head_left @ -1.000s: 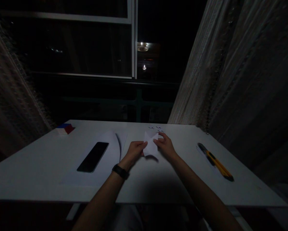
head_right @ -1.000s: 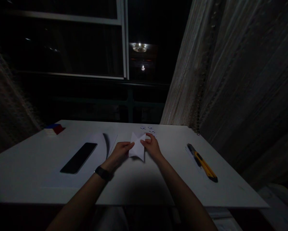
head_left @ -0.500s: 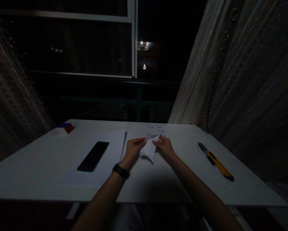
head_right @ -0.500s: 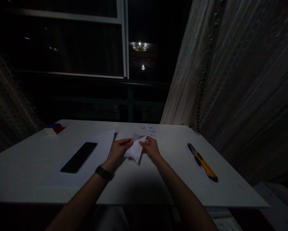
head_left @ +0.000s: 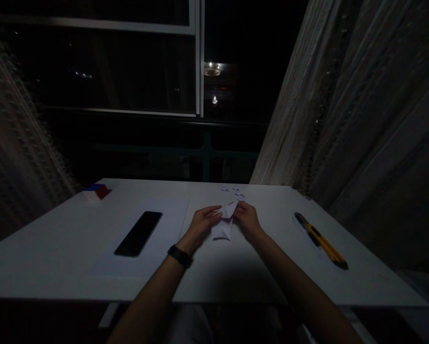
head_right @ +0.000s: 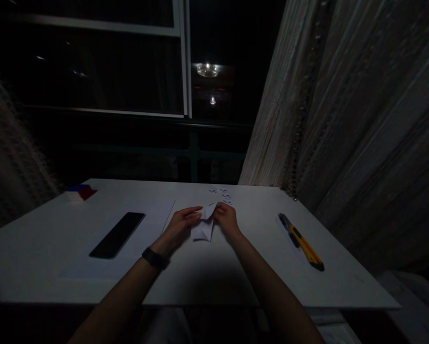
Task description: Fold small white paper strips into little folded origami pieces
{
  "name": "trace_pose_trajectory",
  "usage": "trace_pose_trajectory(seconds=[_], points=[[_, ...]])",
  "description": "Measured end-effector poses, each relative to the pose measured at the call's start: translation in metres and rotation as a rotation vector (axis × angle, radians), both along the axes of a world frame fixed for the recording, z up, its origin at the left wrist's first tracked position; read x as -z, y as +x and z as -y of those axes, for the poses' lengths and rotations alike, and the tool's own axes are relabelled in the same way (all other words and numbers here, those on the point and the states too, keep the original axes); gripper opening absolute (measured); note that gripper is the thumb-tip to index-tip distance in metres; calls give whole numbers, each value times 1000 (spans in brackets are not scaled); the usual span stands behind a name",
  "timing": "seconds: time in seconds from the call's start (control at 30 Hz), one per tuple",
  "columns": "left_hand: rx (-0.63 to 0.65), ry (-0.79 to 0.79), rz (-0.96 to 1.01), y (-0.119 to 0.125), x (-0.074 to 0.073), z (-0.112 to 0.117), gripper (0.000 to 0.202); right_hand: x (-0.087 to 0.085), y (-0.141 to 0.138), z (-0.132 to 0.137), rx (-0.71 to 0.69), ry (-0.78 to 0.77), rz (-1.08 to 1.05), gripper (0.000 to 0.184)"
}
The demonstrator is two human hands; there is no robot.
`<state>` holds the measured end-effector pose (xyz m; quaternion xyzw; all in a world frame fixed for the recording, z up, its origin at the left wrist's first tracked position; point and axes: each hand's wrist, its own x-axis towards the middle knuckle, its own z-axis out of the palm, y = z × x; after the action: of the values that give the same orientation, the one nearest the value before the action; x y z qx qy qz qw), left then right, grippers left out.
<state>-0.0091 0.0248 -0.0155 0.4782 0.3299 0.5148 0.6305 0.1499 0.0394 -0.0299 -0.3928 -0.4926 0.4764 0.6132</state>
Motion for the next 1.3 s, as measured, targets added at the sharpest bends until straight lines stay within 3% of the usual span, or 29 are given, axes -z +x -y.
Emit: trace_pose_trajectory(seconds=[0.23,0.53,0.73,1.1,1.3], points=[[-86,-40,-72,-2,0,0,36,-4,-3,3,-71,42,50,18],[-18,147,-202,-1,2,-1,30,-12,-2,8,-118,97,160,16],[-28,155,-234,0,4,-2,31,-6,-4,6,-107,49,123,17],[-159,120,-241,1,8,-6,29,-6,-4,8,-250,-31,13,30],[-86,117,-185,1,9,-5,34,-1,-7,7,-276,-23,42,40]])
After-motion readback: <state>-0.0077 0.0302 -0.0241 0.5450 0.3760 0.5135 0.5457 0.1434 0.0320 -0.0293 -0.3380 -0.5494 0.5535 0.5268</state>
